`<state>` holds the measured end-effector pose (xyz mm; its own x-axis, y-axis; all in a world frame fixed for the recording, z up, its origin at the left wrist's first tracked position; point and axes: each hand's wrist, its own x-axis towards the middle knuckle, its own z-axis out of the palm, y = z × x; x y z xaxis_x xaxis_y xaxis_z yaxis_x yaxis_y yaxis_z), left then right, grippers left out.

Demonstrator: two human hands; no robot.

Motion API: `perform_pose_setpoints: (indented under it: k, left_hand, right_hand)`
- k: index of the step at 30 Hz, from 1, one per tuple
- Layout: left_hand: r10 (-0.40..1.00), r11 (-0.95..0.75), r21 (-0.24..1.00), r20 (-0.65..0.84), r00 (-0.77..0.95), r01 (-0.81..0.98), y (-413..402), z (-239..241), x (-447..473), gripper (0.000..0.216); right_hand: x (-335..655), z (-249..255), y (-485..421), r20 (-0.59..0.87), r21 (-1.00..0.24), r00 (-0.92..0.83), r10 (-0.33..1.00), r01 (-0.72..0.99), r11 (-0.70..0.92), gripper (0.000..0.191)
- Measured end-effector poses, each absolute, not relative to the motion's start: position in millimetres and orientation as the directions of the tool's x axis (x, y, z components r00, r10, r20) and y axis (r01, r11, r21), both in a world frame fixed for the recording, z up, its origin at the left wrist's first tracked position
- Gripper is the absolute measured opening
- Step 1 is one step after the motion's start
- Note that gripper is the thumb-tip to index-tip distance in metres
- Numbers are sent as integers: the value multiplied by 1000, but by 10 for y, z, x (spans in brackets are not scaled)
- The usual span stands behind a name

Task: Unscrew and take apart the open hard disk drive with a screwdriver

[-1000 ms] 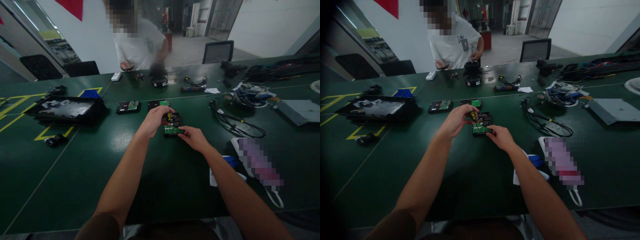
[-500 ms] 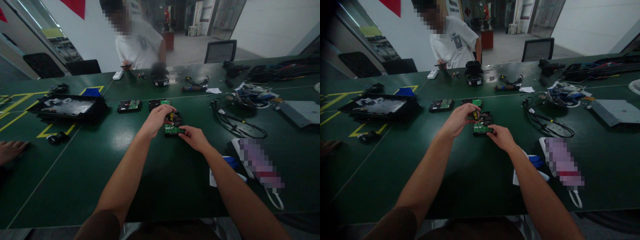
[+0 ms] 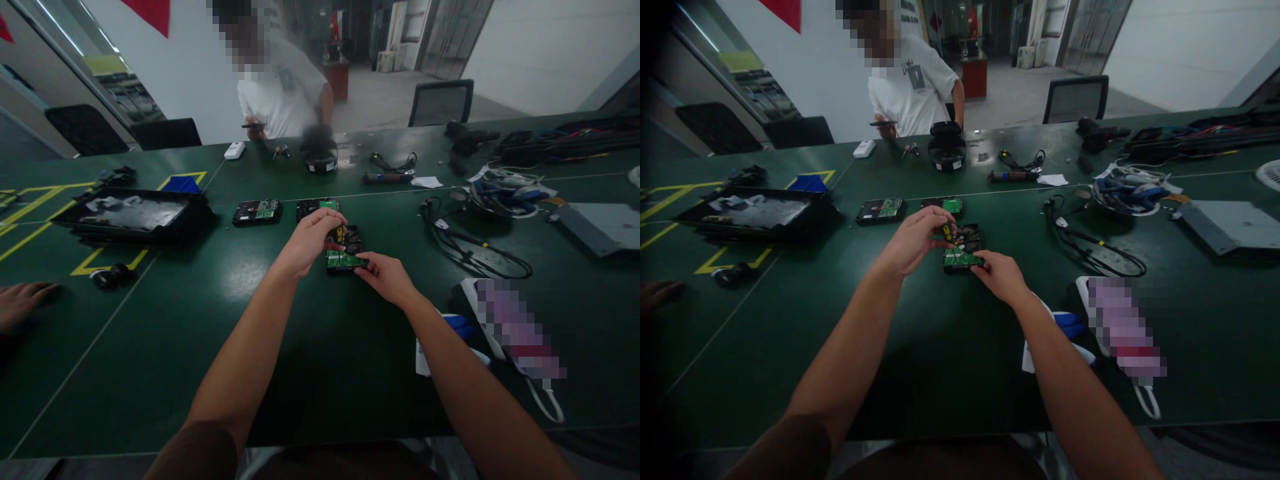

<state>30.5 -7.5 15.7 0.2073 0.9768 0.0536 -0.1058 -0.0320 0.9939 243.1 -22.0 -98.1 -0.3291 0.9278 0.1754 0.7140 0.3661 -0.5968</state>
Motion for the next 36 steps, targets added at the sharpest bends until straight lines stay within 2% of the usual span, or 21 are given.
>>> perform_pose_setpoints:
  k: [10,19,25,28,36]
  left_hand:
    - [971,-4,988,41,236,-153,-86,155,314,15]
    - [966,-109,994,101,236,21,-66,107,298,22]
    - [972,39,985,3,237,-170,-73,99,333,16]
    - [975,59,971,-6,223,-233,-64,89,348,15]
    - [965,-32,994,58,256,-104,-33,64,307,22]
  right_hand:
    - [2432,-981,-232,180,-602,-315,932,714,357,40]
    - [2423,-949,-231,163,-611,-319,934,711,349,39]
    - [2422,-958,-222,178,-598,-329,927,712,367,39]
    - [2431,-961,-224,178,-597,-328,928,714,367,40]
    - [2435,-964,-222,180,-589,-325,928,720,367,40]
